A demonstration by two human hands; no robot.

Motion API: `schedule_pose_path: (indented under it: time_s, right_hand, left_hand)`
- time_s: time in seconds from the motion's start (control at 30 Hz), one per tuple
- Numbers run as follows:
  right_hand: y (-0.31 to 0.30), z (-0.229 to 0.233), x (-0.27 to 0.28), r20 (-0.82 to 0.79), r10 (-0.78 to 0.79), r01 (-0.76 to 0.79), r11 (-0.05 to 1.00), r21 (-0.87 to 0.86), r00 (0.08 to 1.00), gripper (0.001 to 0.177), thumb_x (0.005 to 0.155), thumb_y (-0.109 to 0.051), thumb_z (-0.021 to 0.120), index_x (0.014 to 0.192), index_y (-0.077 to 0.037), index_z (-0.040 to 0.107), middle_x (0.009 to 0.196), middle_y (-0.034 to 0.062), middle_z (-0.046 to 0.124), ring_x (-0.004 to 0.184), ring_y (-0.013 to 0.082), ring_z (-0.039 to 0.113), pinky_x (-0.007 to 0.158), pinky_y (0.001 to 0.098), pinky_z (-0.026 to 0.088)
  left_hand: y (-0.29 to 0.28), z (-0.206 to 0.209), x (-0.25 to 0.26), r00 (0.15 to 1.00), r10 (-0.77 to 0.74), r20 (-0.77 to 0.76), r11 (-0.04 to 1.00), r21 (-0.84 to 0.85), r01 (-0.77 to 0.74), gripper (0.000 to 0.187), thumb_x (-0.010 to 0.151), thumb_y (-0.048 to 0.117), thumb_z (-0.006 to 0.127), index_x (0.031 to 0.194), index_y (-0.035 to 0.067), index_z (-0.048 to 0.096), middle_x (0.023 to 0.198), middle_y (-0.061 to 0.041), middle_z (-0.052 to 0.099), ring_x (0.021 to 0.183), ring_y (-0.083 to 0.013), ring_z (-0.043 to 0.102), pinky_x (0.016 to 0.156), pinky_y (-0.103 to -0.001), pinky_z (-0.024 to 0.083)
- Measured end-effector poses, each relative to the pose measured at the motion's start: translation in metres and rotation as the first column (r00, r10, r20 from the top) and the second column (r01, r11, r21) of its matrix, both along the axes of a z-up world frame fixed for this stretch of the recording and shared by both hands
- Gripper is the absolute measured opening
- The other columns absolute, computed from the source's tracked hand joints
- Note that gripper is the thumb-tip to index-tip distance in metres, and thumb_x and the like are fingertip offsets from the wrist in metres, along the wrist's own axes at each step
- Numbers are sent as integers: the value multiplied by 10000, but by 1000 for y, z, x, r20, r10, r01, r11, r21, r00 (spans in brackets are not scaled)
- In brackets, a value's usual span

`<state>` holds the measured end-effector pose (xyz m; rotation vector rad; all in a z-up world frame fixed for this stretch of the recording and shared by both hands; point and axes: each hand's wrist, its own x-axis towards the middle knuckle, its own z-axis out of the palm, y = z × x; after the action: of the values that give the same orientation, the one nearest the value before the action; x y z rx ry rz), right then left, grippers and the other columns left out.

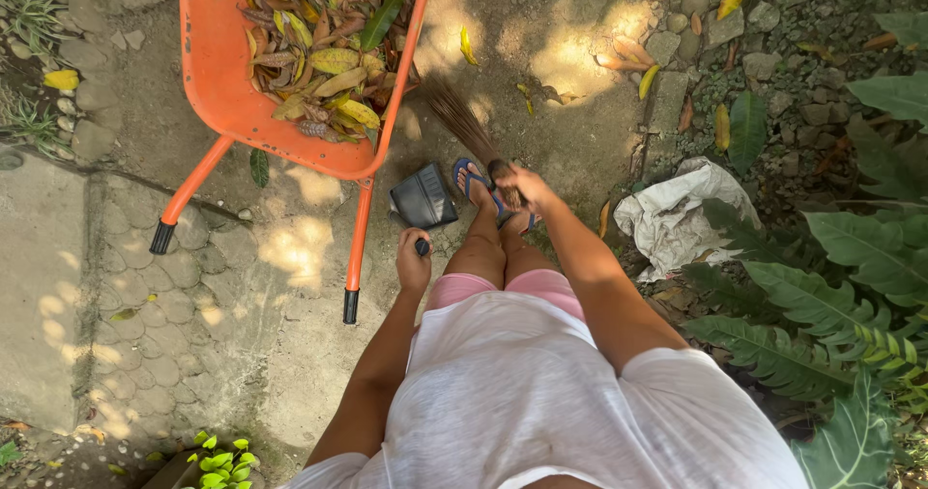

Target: The person sweeps dry leaves from a stone-paved path into a dustpan using a bundle-of-sticks broom and empties them into an orange wheelbarrow.

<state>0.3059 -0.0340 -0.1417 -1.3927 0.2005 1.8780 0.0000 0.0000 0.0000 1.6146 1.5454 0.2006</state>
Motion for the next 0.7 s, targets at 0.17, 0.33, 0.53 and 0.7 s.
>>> schedule_pose_path:
  time_s: [0.17, 0.33, 0.53, 0.7]
  right_hand:
    - [30, -10, 58, -108, -303, 287, 948, -138, 947, 863, 866, -117, 726, 1604, -253, 299, 1085, 148, 619, 749, 217, 679, 623, 357, 590]
    - [-33, 17, 102, 40, -378, 378, 906, -191, 925, 583, 894, -205, 659, 1437, -280, 460, 1011, 81, 647, 857, 195, 659, 652, 358, 586]
    - [-136, 93, 153, -9, -483, 477, 868, -138, 876, 740, 929, -190, 674, 1588, -285, 350, 1029, 126, 671, 841, 206, 663, 664, 319, 562]
    - [-200, 155, 215, 202, -503, 532, 837, -126, 840, 890, 931, -155, 646, 1652, -310, 148, 1019, 158, 666, 801, 230, 656, 660, 359, 565]
  left_hand:
    - [27, -29, -15, 988, -46, 149, 998, 59, 37, 305, 741, -119, 777, 953, 32, 619, 1075, -106, 620, 1019, -305, 628, 903, -390, 502]
    - [50, -41, 14, 970, -113, 213, 993, 68, 101, 326, 724, -123, 773, 957, 34, 607, 1086, -93, 621, 1027, -305, 625, 912, -387, 502]
    - [66, -62, 91, 949, -201, 244, 979, 81, 187, 351, 703, -128, 789, 961, 38, 618, 1106, -105, 640, 1062, -331, 618, 936, -417, 483]
    - [67, -94, 154, 932, -202, 302, 978, 112, 175, 377, 651, -115, 790, 951, 38, 620, 1141, -115, 646, 1097, -328, 624, 954, -405, 494]
